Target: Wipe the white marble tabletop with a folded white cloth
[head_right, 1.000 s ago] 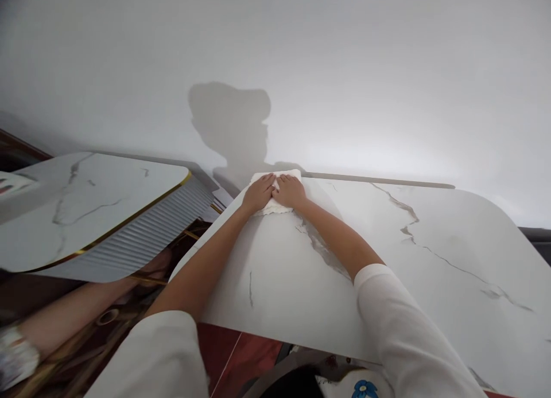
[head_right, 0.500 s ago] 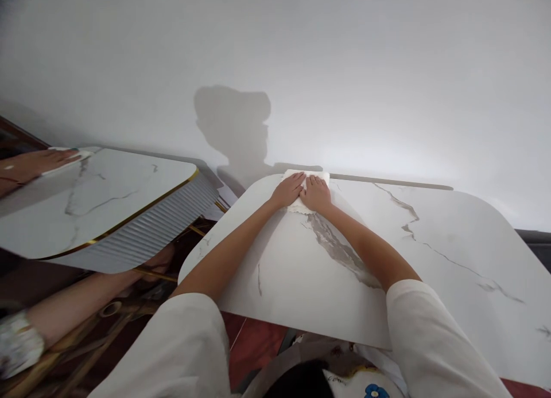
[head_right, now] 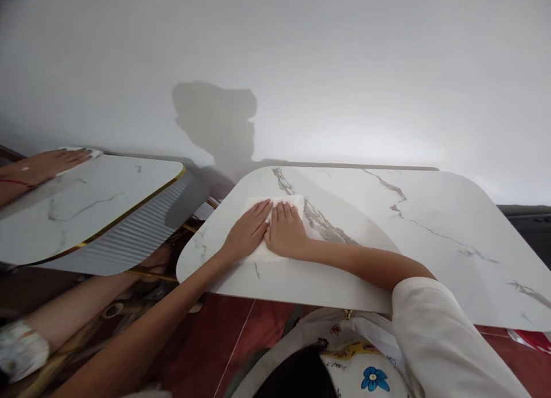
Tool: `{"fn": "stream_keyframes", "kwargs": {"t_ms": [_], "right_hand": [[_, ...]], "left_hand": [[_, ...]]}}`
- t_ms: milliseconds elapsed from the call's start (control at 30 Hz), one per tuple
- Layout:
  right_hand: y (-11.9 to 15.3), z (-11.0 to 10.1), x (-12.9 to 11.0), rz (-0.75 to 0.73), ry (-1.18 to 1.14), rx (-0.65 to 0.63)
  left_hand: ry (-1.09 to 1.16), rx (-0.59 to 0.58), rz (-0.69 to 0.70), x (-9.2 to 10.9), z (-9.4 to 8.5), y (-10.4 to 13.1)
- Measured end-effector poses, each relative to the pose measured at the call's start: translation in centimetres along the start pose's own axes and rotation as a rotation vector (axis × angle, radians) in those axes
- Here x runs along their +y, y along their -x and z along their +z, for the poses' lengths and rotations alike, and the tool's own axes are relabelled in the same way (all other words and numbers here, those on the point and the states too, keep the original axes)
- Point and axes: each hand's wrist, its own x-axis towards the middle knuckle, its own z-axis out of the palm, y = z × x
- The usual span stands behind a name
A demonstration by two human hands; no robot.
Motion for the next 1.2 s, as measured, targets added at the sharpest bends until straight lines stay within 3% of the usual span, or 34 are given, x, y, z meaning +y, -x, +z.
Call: {"fn": "stream_keyframes", "kwargs": {"t_ms": [233, 367, 467, 600, 767, 933, 1200], "right_hand": [[4.4, -1.9, -2.9, -0.112, -0.097, -0.067], [7.0, -3.1, -2.2, -0.154, -0.123, -0.056], [9.0, -4.0, -0.8, -0.154, -0.115, -0.042], [10.3, -5.1, 1.6, -0.099, -0.075, -0.042], [8.2, -5.2, 5.2, -0.059, -0.002, -0.051], [3.9, -4.0, 8.9, -0.058, 0.031, -0.048], [-3.6, -1.5, 12.8, -0.089, 0.042, -0.048]], "left_hand": [[-0.042, 0.01, -0.121, 3.9, -2.1, 6.4], [-0.065, 0.012, -0.163, 7.0, -2.0, 7.7], [-0.064, -0.023, -0.191, 9.6, -1.6, 7.4], [-0.019, -0.035, -0.147, 12.1, -1.0, 5.1], [-0.014, -0.118, -0.149, 12.5, -0.6, 0.0], [-0.02, -0.116, -0.167, 10.5, 0.9, -5.2], [-0.038, -0.015, -0.138, 4.5, 4.0, -11.5]]}}
